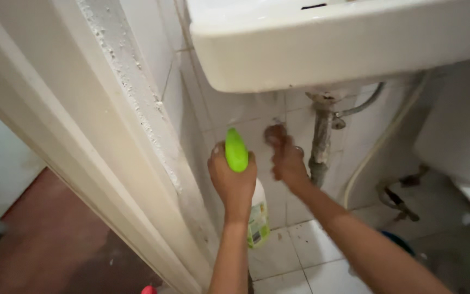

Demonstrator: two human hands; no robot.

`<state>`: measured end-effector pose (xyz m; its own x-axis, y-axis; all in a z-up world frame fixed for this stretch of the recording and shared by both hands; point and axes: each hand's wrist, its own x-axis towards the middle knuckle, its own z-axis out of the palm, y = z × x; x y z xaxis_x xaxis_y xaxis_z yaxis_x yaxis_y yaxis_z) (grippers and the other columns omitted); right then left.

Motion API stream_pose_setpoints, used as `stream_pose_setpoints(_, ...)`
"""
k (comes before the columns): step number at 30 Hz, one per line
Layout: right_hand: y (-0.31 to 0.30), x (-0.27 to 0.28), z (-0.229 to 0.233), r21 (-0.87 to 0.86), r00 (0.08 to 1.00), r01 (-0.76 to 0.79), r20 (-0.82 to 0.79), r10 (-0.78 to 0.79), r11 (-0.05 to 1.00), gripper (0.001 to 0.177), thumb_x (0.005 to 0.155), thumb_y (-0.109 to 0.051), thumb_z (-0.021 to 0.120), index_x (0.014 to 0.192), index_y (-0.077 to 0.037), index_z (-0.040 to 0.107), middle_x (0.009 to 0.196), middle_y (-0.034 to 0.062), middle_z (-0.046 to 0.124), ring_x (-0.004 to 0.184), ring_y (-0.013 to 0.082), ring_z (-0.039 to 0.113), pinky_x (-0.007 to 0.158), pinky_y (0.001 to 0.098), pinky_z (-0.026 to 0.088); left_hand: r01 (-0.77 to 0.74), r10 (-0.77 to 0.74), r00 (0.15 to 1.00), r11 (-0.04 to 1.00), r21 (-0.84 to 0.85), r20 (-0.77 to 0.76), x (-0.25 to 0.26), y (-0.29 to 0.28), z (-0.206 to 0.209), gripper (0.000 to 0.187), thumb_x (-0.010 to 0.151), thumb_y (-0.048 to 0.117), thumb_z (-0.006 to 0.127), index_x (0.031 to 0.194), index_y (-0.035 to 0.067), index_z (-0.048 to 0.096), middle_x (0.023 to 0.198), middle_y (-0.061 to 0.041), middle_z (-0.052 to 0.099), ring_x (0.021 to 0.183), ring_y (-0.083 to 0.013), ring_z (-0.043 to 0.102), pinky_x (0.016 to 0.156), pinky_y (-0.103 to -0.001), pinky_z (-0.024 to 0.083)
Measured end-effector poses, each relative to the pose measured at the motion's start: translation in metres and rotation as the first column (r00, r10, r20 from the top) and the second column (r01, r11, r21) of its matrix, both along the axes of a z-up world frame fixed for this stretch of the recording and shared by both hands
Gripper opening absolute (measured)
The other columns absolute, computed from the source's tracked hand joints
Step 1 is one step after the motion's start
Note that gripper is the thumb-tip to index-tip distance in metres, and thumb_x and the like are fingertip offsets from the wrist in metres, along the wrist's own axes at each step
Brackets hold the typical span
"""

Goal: The person scrubs the exposed plumbing pipes and wall tiles under a bathroom sink using a spray bottle and a toothbrush. They then switch to a scrub brush to clean the same area and the floor drain.

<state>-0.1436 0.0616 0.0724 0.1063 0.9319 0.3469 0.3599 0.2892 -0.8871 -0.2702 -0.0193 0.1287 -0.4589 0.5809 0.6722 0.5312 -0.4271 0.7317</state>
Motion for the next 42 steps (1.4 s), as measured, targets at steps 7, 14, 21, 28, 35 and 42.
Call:
stream_pose_setpoints(7, -0.011, -0.026, -0.052, -0.124, 0.993, 0.07, 0.103, -0.057, 0.99, 0.038, 0.108, -0.034, 0.045, 0.128, -0.002, 0.052, 0.08, 0.0232, 0.065, 0.052, 0.0312, 0.061, 0.049, 0.043, 0.049, 0.096, -0.079, 0.99, 0.985, 0.147, -0.116, -0.018, 0.016, 0.022, 0.04, 0.074, 0.016, 0.08, 0.107, 0.001, 0.065, 0.1, -0.022, 0.068, 0.098, -0.0438, 0.063, 0.084, -0.051, 0.049)
stream_pose_setpoints(14, 0.019, -0.034, -0.053, -0.067, 0.963, 0.063, 0.266, -0.043, 0.996, 0.048, 0.11, -0.038, 0.048, 0.134, 0.003, 0.043, 0.077, 0.0237, 0.067, 0.05, 0.0282, 0.064, 0.041, 0.0387, 0.049, 0.161, -0.158, 0.987, 0.983, 0.087, -0.035, -0.039, 0.006, 0.034, 0.026, 0.074, 0.013, 0.076, 0.094, 0.002, 0.064, 0.089, -0.019, 0.07, 0.089, -0.0416, 0.068, 0.077, -0.046, 0.053)
stream_pose_setpoints(21, 0.008, -0.042, 0.006, -0.183, 0.814, -0.262, -0.569, 0.115, 0.948, 0.058, 0.112, -0.047, 0.045, 0.137, 0.005, 0.042, 0.069, 0.0122, 0.044, 0.051, 0.0203, 0.044, 0.043, 0.0382, 0.039, 0.17, -0.166, 0.985, 0.982, 0.08, -0.056, -0.051, 0.006, 0.035, 0.031, 0.073, 0.014, 0.078, 0.097, 0.001, 0.065, 0.086, -0.02, 0.069, 0.082, -0.0397, 0.068, 0.072, -0.045, 0.051)
stream_pose_setpoints(28, -0.028, -0.058, -0.041, -0.5, 0.995, -0.094, -0.026, 0.093, 0.861, 0.05, 0.107, -0.049, 0.039, 0.118, -0.001, 0.049, 0.08, 0.0174, 0.063, 0.05, 0.0246, 0.06, 0.043, 0.04, 0.052, 0.303, -0.302, 0.952, 0.953, 0.015, -0.042, -0.064, 0.025, 0.037, 0.033, 0.073, 0.016, 0.08, 0.1, 0.001, 0.067, 0.089, -0.019, 0.072, 0.084, -0.0374, 0.071, 0.076, -0.042, 0.055)
stream_pose_setpoints(35, -0.021, -0.052, -0.037, -0.524, 0.994, -0.092, 0.002, 0.109, 0.847, 0.029, 0.097, -0.034, 0.045, 0.115, -0.011, 0.047, 0.074, 0.0103, 0.059, 0.046, 0.021, 0.058, 0.04, 0.0391, 0.052, 0.222, -0.173, 0.964, 0.94, 0.259, -0.2, -0.042, 0.067, 0.055, 0.049, 0.073, 0.017, 0.082, 0.115, -0.001, 0.065, 0.099, -0.024, 0.068, 0.095, -0.0455, 0.064, 0.081, -0.05, 0.052)
stream_pose_setpoints(42, -0.062, -0.029, 0.005, -0.575, 0.973, -0.201, -0.209, 0.095, 0.793, 0.049, 0.101, -0.053, 0.049, 0.106, -0.005, 0.049, 0.068, 0.0059, 0.048, 0.045, 0.0158, 0.044, 0.04, 0.0337, 0.04, 0.08, -0.074, 0.996, 0.984, 0.162, -0.04, -0.037, 0.073, 0.073, 0.041, 0.071, 0.016, 0.083, 0.105, 0.003, 0.065, 0.102, -0.022, 0.067, 0.1, -0.0448, 0.061, 0.083, -0.051, 0.05)
